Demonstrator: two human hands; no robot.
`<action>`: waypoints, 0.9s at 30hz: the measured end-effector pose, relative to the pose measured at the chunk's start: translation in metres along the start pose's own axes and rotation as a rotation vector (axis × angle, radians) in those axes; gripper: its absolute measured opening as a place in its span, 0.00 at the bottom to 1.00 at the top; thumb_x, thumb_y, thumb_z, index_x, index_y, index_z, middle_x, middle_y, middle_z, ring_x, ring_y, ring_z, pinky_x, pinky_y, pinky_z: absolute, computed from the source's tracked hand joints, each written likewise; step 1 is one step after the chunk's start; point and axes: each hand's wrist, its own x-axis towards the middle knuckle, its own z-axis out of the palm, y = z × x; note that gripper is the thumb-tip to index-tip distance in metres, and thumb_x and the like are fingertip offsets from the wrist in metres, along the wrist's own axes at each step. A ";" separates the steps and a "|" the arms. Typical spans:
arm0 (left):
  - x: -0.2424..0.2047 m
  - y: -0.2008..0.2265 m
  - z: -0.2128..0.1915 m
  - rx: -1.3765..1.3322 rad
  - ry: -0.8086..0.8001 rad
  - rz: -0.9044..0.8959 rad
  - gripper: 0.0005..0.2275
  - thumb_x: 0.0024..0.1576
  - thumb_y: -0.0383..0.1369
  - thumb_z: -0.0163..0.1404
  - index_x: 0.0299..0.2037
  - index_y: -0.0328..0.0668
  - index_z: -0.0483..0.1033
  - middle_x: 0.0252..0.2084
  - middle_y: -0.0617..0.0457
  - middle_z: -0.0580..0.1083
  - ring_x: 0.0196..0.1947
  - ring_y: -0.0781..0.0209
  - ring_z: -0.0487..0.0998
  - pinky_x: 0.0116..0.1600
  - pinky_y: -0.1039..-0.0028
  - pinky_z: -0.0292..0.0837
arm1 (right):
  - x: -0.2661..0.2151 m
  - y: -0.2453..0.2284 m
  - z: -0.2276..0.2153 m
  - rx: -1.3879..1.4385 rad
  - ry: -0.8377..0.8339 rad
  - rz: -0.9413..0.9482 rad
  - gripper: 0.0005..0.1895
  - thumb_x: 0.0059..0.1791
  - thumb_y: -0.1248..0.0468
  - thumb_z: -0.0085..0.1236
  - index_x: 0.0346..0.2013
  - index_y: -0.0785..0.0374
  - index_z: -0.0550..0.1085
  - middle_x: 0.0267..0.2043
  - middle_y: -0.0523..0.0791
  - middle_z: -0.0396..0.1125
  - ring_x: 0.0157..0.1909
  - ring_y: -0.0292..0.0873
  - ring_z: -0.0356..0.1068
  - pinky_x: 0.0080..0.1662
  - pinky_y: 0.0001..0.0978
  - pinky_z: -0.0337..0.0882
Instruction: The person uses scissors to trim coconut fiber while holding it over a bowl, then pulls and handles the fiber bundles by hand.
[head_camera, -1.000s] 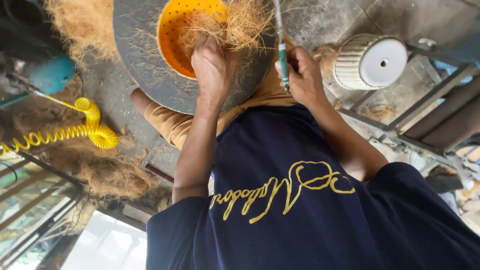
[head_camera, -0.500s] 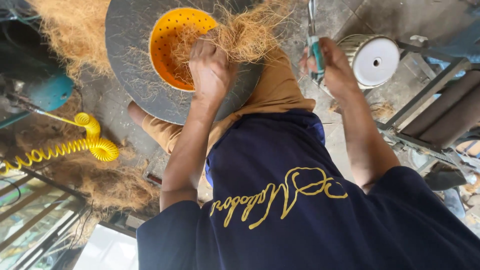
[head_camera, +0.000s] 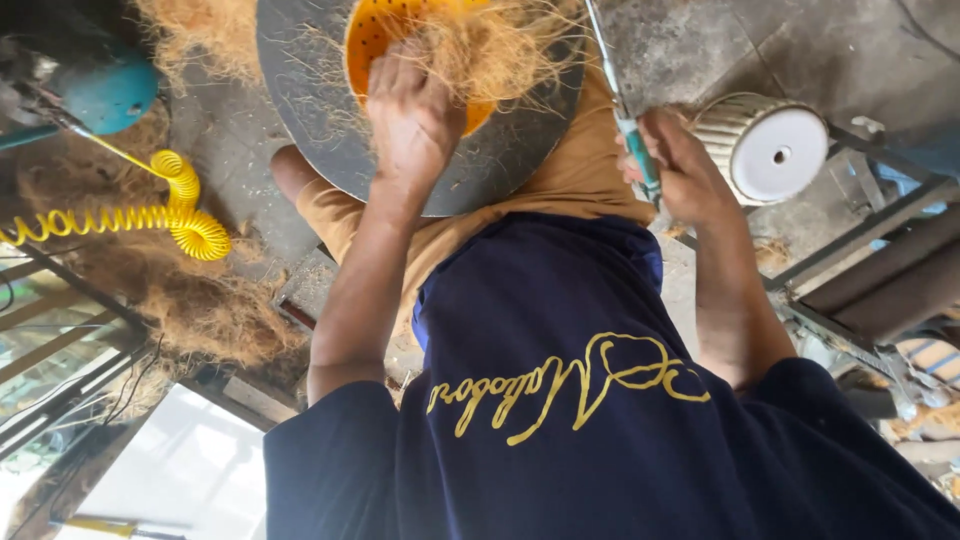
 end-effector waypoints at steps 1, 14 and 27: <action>-0.001 0.000 -0.008 -0.012 -0.002 0.001 0.05 0.35 0.21 0.46 0.17 0.39 0.62 0.20 0.56 0.58 0.23 0.56 0.62 0.32 0.65 0.70 | -0.002 -0.005 0.004 -0.003 0.008 0.008 0.06 0.57 0.72 0.33 0.40 0.57 0.58 0.26 0.36 0.46 0.25 0.32 0.48 0.28 0.24 0.55; -0.052 -0.026 -0.070 0.123 -0.174 -0.116 0.14 0.37 0.20 0.47 0.36 0.32 0.76 0.41 0.36 0.77 0.39 0.41 0.81 0.48 0.54 0.82 | 0.062 0.001 0.051 -0.096 -0.002 0.258 0.02 0.58 0.70 0.47 0.41 0.66 0.67 0.34 0.46 0.65 0.34 0.39 0.68 0.36 0.27 0.76; -0.079 -0.035 -0.085 0.142 -0.134 -0.172 0.15 0.43 0.20 0.46 0.42 0.37 0.74 0.39 0.44 0.74 0.32 0.54 0.74 0.37 0.67 0.77 | 0.085 0.024 0.071 0.018 -0.231 0.222 0.05 0.57 0.62 0.43 0.37 0.55 0.62 0.42 0.42 0.60 0.41 0.38 0.64 0.42 0.28 0.74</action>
